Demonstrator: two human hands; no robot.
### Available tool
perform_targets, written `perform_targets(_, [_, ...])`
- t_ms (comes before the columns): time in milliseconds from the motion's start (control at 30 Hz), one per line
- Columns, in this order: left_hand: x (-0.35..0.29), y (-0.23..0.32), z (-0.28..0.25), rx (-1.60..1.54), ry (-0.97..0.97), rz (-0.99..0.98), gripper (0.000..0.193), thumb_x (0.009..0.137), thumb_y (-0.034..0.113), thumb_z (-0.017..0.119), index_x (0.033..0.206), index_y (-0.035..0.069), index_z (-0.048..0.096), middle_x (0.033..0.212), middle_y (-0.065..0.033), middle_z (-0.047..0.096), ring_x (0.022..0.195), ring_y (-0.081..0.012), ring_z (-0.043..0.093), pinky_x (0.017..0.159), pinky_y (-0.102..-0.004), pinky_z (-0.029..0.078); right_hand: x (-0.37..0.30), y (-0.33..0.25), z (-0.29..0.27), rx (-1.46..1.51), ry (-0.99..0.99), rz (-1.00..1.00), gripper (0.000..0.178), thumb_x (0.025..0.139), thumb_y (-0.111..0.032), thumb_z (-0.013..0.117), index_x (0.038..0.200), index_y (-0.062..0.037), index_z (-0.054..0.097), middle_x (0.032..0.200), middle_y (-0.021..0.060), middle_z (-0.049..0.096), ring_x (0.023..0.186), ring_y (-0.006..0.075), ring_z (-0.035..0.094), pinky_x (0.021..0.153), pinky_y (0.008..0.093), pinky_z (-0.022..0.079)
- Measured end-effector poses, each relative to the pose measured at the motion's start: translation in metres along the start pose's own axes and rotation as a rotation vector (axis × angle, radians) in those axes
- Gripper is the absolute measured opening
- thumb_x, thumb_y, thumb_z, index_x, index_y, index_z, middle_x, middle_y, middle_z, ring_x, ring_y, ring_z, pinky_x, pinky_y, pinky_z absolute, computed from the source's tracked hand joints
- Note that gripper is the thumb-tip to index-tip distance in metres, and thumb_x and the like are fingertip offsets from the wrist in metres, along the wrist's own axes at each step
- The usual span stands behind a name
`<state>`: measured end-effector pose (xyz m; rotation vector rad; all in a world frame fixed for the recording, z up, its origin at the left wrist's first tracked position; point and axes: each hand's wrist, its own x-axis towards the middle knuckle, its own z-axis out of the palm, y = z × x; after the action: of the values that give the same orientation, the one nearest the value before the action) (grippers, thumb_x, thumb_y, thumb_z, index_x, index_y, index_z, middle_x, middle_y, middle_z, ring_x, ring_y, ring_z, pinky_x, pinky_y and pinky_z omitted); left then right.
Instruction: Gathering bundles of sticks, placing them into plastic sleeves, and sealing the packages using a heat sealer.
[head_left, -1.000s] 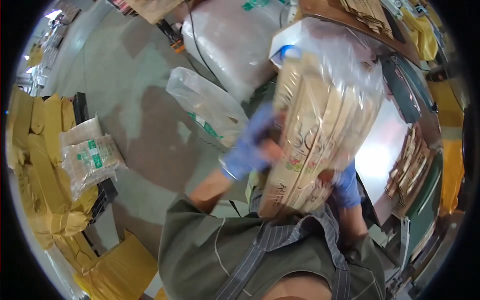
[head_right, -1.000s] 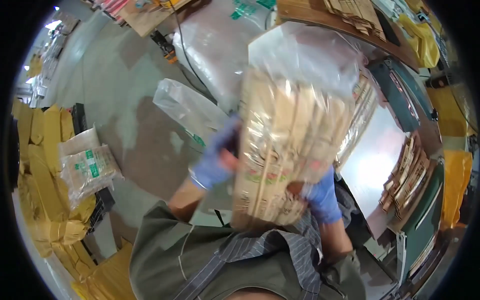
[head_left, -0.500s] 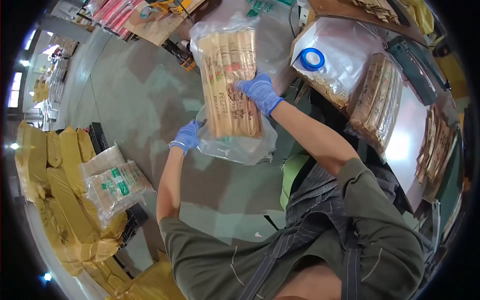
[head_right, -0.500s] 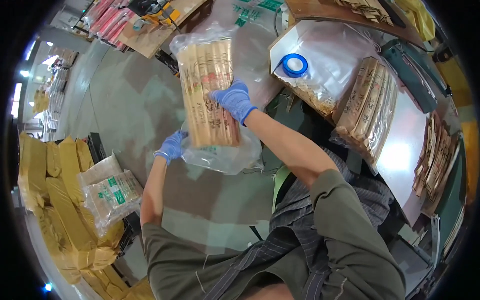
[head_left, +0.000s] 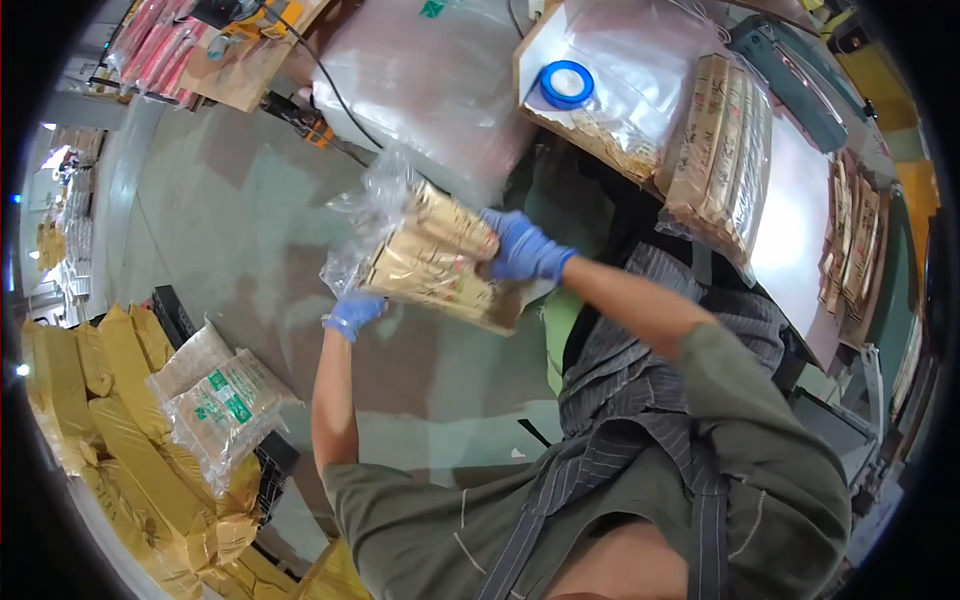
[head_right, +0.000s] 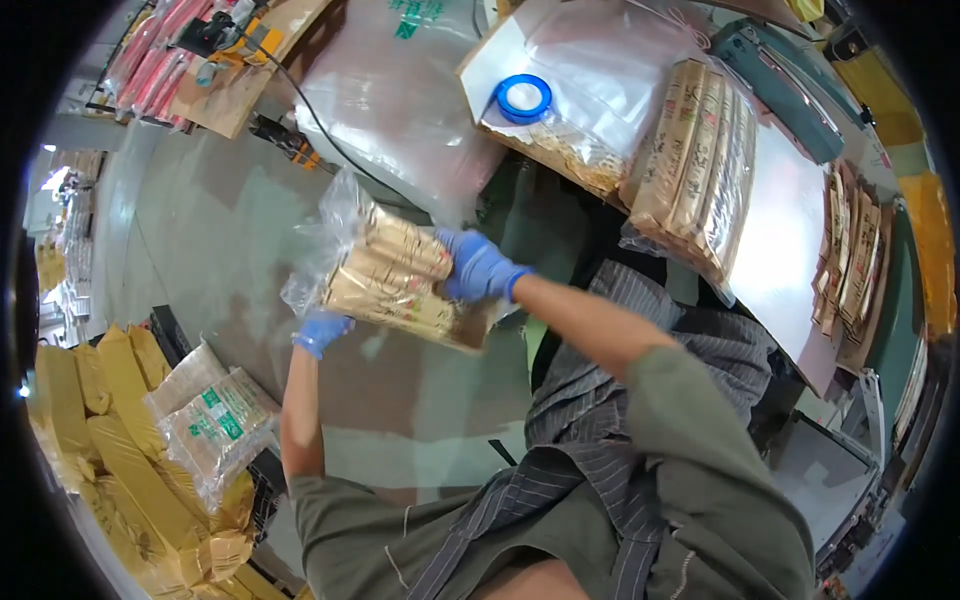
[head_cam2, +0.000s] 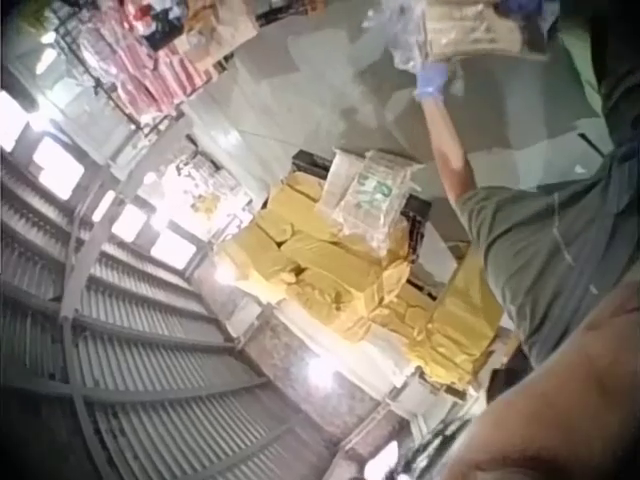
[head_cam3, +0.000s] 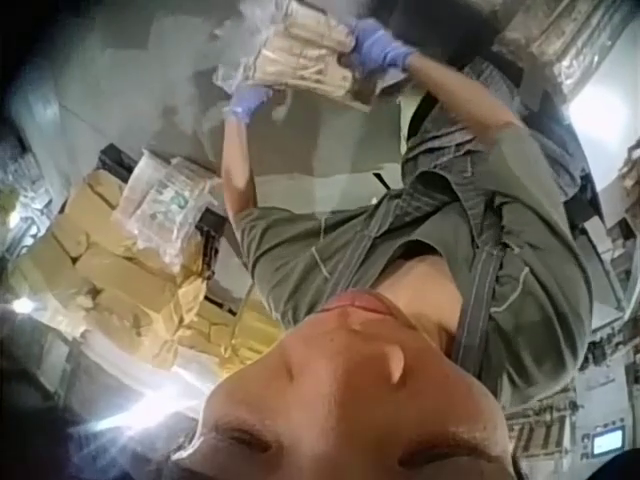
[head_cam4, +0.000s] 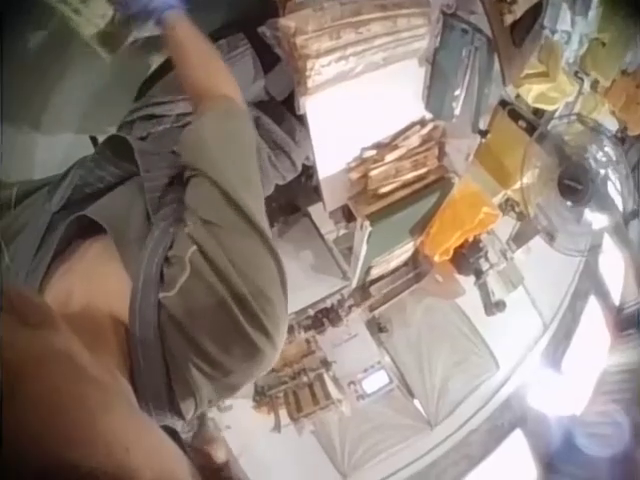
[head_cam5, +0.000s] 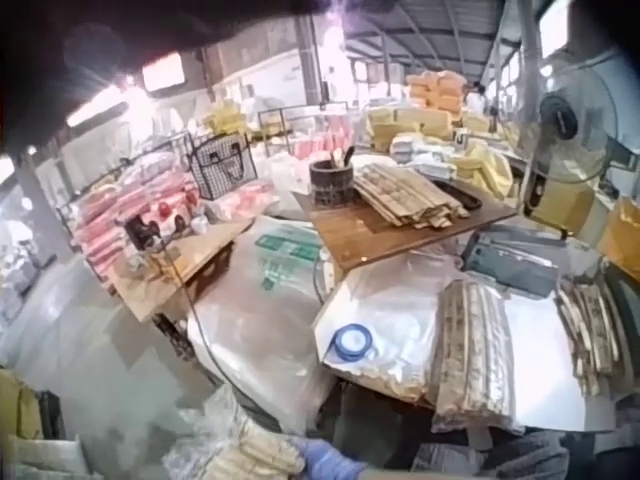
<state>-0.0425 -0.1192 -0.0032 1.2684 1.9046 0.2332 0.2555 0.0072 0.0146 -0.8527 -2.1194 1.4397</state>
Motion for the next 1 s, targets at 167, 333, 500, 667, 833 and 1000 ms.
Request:
perform_targets(167, [-0.069, 0.081, -0.006, -0.563, -0.042, 0.064, 0.041, 0.077, 0.013, 0.059, 0.116, 0.005, 0.047, 0.066, -0.0021, 0.055, 0.045, -0.0071, 0.044, 0.039, -0.0204, 0.036, 0.011, -0.076, -0.093, 0.137, -0.173, 0.081, 0.052, 0.056, -0.003, 0.072, 0.106, -0.0012, 0.056, 0.088, 0.0044, 0.064, 0.083, 0.0084, 0.055, 0.076, 0.0269, 0.047])
perform_targets(333, [-0.056, 0.028, 0.051, 0.054, 0.370, 0.628, 0.064, 0.075, 0.016, 0.063, 0.131, 0.007, 0.032, 0.116, -0.0058, 0.052, 0.096, -0.0158, 0.054, 0.078, -0.0289, 0.046, 0.037, -0.119, -0.068, 0.678, -0.102, 0.399, 0.046, 0.059, -0.005, 0.073, 0.102, 0.0009, 0.057, 0.087, 0.0039, 0.063, 0.079, 0.0122, 0.058, 0.072, 0.0268, 0.048])
perform_targets(500, [-0.063, 0.056, 0.039, -0.656, 0.180, 0.341, 0.061, 0.072, 0.018, 0.062, 0.125, 0.001, 0.039, 0.112, -0.0147, 0.050, 0.108, -0.0243, 0.048, 0.093, -0.0338, 0.038, 0.023, -0.059, -0.013, 0.217, 0.330, -0.049, 0.055, 0.062, -0.015, 0.071, 0.112, -0.0033, 0.052, 0.091, 0.0117, 0.062, 0.081, 0.0191, 0.059, 0.071, 0.0290, 0.047])
perform_targets(667, [-0.033, 0.019, 0.036, -0.417, 0.287, 0.277, 0.061, 0.078, 0.032, 0.060, 0.125, 0.000, 0.038, 0.121, -0.0173, 0.047, 0.115, -0.0304, 0.043, 0.100, -0.0396, 0.033, -0.035, -0.043, -0.018, -0.248, 0.088, -0.192, 0.045, 0.063, -0.023, 0.070, 0.102, -0.0058, 0.054, 0.083, 0.0165, 0.057, 0.078, 0.0351, 0.055, 0.071, 0.0411, 0.045])
perform_targets(833, [-0.026, 0.001, 0.019, -0.412, 0.160, 0.390, 0.053, 0.080, 0.027, 0.056, 0.123, 0.000, 0.042, 0.118, -0.0153, 0.051, 0.109, -0.0304, 0.047, 0.094, -0.0392, 0.037, -0.028, -0.053, 0.055, 0.219, 0.340, -0.334, 0.046, 0.059, -0.014, 0.064, 0.103, -0.0032, 0.055, 0.086, 0.0144, 0.058, 0.082, 0.0311, 0.054, 0.072, 0.0387, 0.045])
perform_targets(1000, [0.004, 0.000, 0.014, -0.268, 0.294, 0.378, 0.044, 0.082, 0.020, 0.052, 0.120, 0.000, 0.046, 0.114, -0.0128, 0.055, 0.102, -0.0303, 0.053, 0.086, -0.0387, 0.042, -0.021, -0.015, 0.049, 0.081, 0.111, -0.188, 0.061, 0.060, -0.020, 0.068, 0.116, -0.0057, 0.049, 0.104, 0.0178, 0.054, 0.098, 0.0335, 0.052, 0.085, 0.0397, 0.042])
